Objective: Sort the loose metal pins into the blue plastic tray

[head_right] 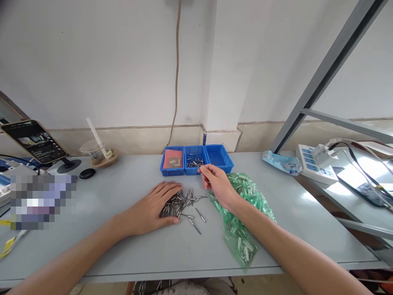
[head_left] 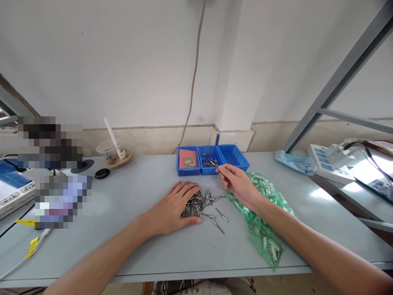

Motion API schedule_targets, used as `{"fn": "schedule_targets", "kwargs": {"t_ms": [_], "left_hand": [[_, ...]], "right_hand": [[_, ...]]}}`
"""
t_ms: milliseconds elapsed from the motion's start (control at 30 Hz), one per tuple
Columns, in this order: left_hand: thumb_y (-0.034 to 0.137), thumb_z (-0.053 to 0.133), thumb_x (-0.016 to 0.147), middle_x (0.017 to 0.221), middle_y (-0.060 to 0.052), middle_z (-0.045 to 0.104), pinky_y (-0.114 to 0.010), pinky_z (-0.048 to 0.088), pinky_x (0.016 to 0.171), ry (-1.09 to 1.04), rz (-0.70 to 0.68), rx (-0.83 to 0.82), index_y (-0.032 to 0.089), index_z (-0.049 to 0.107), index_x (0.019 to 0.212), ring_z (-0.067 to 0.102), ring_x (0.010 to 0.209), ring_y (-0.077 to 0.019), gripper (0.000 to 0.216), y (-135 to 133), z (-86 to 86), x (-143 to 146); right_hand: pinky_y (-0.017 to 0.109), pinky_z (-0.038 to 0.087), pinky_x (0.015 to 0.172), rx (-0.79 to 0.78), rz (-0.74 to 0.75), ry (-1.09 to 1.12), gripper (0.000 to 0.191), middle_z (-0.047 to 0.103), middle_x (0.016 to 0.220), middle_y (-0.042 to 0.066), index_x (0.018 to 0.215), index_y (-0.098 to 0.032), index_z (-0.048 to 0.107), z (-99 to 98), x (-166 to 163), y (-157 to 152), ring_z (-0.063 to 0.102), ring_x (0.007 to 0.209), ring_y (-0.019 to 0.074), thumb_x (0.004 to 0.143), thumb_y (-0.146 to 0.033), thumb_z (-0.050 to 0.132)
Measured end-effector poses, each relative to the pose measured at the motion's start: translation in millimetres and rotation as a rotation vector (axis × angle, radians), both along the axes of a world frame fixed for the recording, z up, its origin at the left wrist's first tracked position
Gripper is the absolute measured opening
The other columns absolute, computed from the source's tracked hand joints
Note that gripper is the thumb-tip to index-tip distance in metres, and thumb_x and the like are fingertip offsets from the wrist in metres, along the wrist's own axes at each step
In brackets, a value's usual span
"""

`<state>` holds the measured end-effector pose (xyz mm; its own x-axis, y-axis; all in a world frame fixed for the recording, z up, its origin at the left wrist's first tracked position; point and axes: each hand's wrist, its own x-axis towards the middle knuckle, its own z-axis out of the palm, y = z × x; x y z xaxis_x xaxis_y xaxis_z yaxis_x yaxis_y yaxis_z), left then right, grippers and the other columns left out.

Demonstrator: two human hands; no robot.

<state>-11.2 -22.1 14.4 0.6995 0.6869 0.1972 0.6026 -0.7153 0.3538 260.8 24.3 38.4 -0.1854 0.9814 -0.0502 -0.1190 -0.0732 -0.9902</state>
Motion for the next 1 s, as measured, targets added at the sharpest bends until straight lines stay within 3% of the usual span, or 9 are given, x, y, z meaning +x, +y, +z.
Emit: {"fn": "schedule_targets", "kwargs": {"t_ms": [167,267,367,467,633,833,1000], "left_hand": [[0.073,0.056,0.098,0.166,-0.012,0.042,-0.059,0.022,0.131,-0.001,0.000,-0.001,0.027,0.029,0.166,0.036,0.155,-0.0352,0.086,0.4,-0.5,0.0],[0.074,0.056,0.098,0.166,-0.012,0.042,-0.058,0.022,0.131,0.001,0.002,-0.004,0.026,0.029,0.166,0.036,0.155,-0.0349,0.087,0.3,0.2,0.0],[0.074,0.055,0.098,0.166,-0.012,0.042,-0.058,0.022,0.131,0.000,0.004,-0.009,0.026,0.029,0.166,0.036,0.155,-0.0348,0.087,0.0,1.0,0.1],[0.075,0.054,0.098,0.167,-0.012,0.041,-0.059,0.021,0.132,0.015,0.008,-0.014,0.026,0.029,0.165,0.034,0.156,-0.0346,0.087,-0.1,0.8,0.3],[0.074,0.056,0.097,0.166,-0.012,0.041,-0.059,0.021,0.132,0.007,0.007,0.001,0.026,0.029,0.166,0.033,0.156,-0.0351,0.088,0.5,-1.2,-0.1],[0.074,0.057,0.096,0.166,-0.012,0.042,-0.058,0.024,0.131,0.003,0.010,-0.001,0.026,0.030,0.165,0.034,0.155,-0.0350,0.088,-0.2,1.0,-0.2],[0.075,0.057,0.096,0.166,-0.013,0.041,-0.060,0.023,0.131,-0.014,0.000,0.000,0.026,0.030,0.165,0.035,0.155,-0.0359,0.089,-0.2,1.7,0.1]], "right_hand": [[0.027,0.043,0.061,0.072,-0.022,-0.011,0.041,0.063,0.098,0.001,0.122,-0.028,0.070,1.8,0.5,-1.1,0.049,0.068,0.0126,0.092,-0.055,0.074],[0.028,0.044,0.064,0.113,-0.027,-0.014,0.041,0.063,0.100,0.001,0.126,-0.029,0.068,3.1,2.0,-1.1,0.048,0.068,0.0125,0.095,-0.055,0.070],[0.030,0.044,0.067,0.167,-0.033,-0.144,0.037,0.063,0.096,0.001,0.122,-0.027,0.068,2.4,4.6,0.3,0.050,0.070,0.0139,0.097,-0.055,0.066],[0.032,0.045,0.072,0.289,-0.019,-0.438,0.030,0.065,0.094,0.002,0.112,-0.026,0.070,-1.5,7.5,2.3,0.054,0.076,0.0171,0.097,-0.052,0.067],[0.034,0.046,0.076,0.423,0.236,-0.821,0.024,0.071,0.095,0.003,0.101,-0.026,0.073,-10.5,8.4,1.2,0.061,0.087,0.0231,0.086,-0.044,0.079],[0.032,0.042,0.069,0.440,0.310,-0.865,0.008,0.071,0.079,0.000,0.090,-0.024,0.068,-11.4,3.4,-3.2,0.061,0.073,0.0201,0.093,-0.032,0.069],[0.032,0.041,0.068,0.470,0.290,-0.886,0.010,0.069,0.075,-0.001,0.085,-0.024,0.065,-10.2,2.8,-3.9,0.059,0.068,0.0191,0.094,-0.027,0.063]]}}
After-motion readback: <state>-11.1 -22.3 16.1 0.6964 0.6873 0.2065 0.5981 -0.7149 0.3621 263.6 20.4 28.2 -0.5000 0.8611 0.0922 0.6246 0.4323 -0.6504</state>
